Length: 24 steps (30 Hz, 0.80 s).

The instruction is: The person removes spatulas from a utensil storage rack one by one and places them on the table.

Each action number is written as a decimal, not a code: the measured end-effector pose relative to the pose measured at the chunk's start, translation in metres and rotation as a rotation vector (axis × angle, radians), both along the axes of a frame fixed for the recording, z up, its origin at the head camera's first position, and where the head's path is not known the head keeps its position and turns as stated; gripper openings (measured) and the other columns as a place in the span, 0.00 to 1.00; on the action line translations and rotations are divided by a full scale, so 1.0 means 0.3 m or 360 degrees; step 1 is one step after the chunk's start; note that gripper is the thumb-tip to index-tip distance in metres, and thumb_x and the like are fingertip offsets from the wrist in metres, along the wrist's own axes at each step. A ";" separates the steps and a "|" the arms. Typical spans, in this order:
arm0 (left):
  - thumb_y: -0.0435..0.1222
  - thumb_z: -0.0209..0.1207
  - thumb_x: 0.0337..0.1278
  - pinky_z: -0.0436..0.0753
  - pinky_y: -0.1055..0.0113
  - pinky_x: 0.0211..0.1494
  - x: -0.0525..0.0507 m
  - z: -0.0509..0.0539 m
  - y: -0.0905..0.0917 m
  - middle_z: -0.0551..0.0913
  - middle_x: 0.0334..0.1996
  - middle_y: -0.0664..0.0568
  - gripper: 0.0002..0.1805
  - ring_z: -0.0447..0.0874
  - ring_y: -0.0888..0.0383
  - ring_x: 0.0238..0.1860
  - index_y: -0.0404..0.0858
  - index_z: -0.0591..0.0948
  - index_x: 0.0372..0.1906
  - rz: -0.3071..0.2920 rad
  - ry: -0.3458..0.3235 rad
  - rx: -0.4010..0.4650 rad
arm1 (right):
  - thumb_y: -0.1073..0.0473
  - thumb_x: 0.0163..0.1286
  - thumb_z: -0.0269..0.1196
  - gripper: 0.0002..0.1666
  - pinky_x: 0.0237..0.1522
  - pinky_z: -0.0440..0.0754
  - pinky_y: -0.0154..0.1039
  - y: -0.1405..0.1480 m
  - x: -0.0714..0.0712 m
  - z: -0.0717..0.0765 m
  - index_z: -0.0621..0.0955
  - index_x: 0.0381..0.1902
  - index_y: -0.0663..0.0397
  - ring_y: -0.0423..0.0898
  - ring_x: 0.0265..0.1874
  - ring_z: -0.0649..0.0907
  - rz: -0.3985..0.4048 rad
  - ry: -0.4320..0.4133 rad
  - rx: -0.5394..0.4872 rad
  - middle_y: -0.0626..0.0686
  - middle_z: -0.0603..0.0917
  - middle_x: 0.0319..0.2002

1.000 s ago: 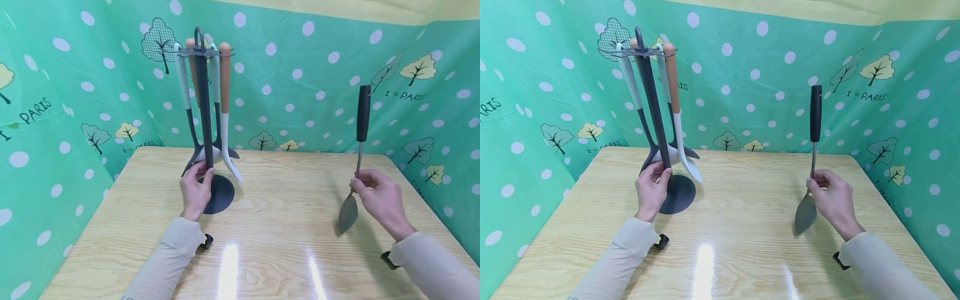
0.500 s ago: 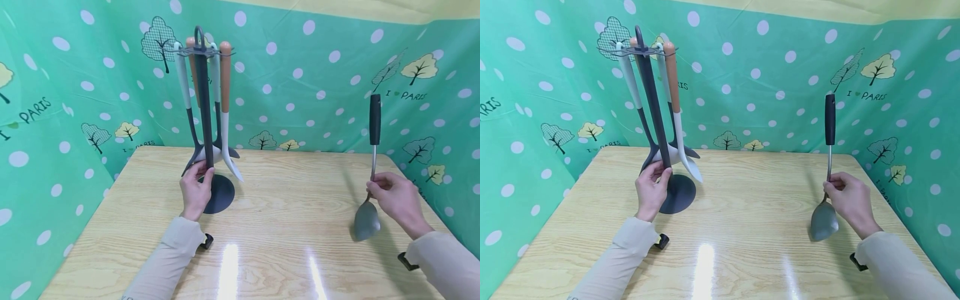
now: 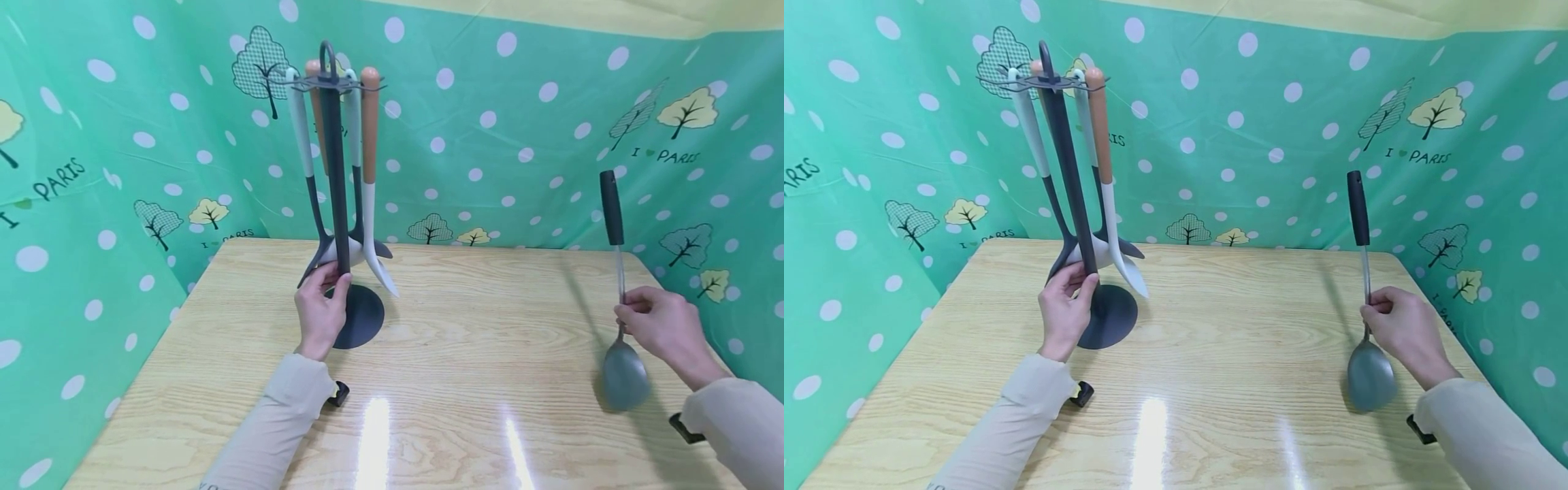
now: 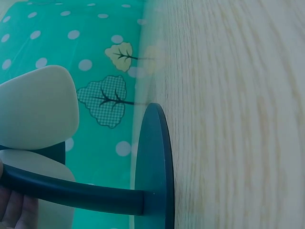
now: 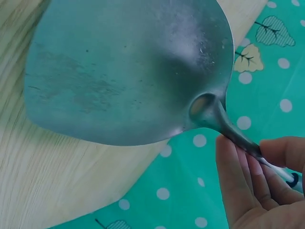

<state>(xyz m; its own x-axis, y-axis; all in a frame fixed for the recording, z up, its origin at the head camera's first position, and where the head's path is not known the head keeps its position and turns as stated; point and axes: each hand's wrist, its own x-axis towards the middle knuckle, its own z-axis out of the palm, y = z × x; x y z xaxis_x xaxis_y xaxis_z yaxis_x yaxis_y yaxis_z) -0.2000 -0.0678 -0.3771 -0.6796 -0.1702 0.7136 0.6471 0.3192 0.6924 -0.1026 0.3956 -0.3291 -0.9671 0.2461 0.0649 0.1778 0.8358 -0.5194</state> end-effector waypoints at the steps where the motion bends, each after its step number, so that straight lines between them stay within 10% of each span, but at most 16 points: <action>1: 0.20 0.63 0.50 0.83 0.46 0.41 0.000 0.000 0.000 0.82 0.33 0.32 0.11 0.82 0.40 0.35 0.20 0.80 0.41 0.0002 -0.0001 -0.0001 | 0.54 0.70 0.56 0.20 0.23 0.81 0.34 0.008 0.000 0.001 0.77 0.47 0.69 0.44 0.25 0.85 0.0002 -0.0013 0.0014 0.60 0.85 0.33; 24: 0.21 0.64 0.50 0.84 0.48 0.41 -0.009 0.001 0.004 0.83 0.32 0.33 0.11 0.83 0.41 0.34 0.21 0.80 0.40 0.0011 0.0010 -0.0005 | 0.61 0.66 0.55 0.17 0.23 0.79 0.40 0.146 -0.010 -0.009 0.77 0.40 0.75 0.47 0.22 0.83 0.0103 -0.0344 0.0121 0.54 0.83 0.25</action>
<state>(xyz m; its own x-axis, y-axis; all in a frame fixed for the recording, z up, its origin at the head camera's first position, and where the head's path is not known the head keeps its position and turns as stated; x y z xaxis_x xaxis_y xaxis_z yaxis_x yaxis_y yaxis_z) -0.2026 -0.0665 -0.3769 -0.6739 -0.1727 0.7184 0.6493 0.3257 0.6873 -0.1055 0.4392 -0.3319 -0.9741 0.1853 -0.1295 0.2227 0.8845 -0.4100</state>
